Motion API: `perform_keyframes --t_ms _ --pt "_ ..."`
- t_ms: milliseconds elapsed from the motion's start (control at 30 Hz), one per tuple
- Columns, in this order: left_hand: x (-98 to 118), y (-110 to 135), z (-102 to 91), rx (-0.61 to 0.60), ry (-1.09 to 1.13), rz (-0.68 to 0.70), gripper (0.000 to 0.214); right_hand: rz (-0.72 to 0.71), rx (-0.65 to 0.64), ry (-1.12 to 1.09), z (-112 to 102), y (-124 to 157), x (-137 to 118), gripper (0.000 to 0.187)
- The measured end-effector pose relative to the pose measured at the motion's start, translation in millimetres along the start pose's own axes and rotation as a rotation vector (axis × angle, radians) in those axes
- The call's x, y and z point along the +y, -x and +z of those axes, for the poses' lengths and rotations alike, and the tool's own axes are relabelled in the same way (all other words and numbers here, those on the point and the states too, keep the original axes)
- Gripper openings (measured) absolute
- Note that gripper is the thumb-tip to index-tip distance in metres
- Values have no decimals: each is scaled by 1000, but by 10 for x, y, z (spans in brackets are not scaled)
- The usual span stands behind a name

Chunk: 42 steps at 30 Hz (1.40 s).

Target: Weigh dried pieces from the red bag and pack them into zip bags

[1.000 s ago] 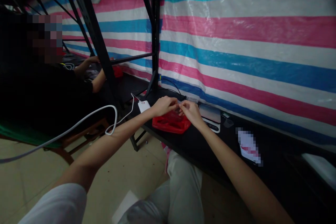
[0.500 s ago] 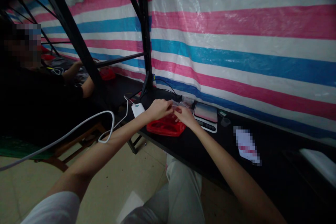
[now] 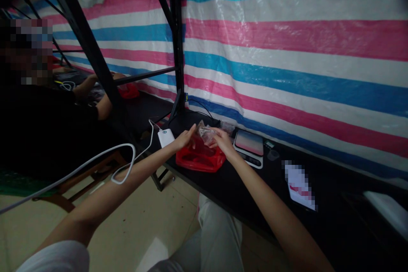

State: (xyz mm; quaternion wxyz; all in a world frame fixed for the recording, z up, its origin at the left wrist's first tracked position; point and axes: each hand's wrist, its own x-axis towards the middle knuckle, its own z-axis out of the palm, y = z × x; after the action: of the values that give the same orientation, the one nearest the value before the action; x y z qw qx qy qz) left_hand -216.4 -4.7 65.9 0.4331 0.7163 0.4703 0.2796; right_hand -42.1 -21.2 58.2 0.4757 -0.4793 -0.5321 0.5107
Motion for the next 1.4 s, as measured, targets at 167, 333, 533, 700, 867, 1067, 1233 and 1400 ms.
perform_keyframes --t_ms 167,333,533,700,867,1067,1233,1400 --pt "-25 -70 -33 177 304 -51 46 -9 -32 -29 66 -23 169 45" --pt "-55 -138 -113 203 313 42 37 -156 -202 -5 -32 -8 295 64" --pt "-110 -173 -128 133 128 226 26 -158 -286 -13 -129 -24 301 68" --pt "-133 -139 -107 53 -151 325 23 -301 -73 62 -93 -139 381 23" --pt "-93 -87 -137 55 -303 342 29 -354 -16 180 -140 -145 390 18" --pt "-1 -17 -146 90 -340 321 31 -353 62 308 -192 -52 245 17" --pt "-8 -18 -129 172 -330 347 31 -377 100 288 -163 -31 181 17" --pt "-79 -27 -127 134 -372 357 33 -389 167 128 -97 -40 177 18"
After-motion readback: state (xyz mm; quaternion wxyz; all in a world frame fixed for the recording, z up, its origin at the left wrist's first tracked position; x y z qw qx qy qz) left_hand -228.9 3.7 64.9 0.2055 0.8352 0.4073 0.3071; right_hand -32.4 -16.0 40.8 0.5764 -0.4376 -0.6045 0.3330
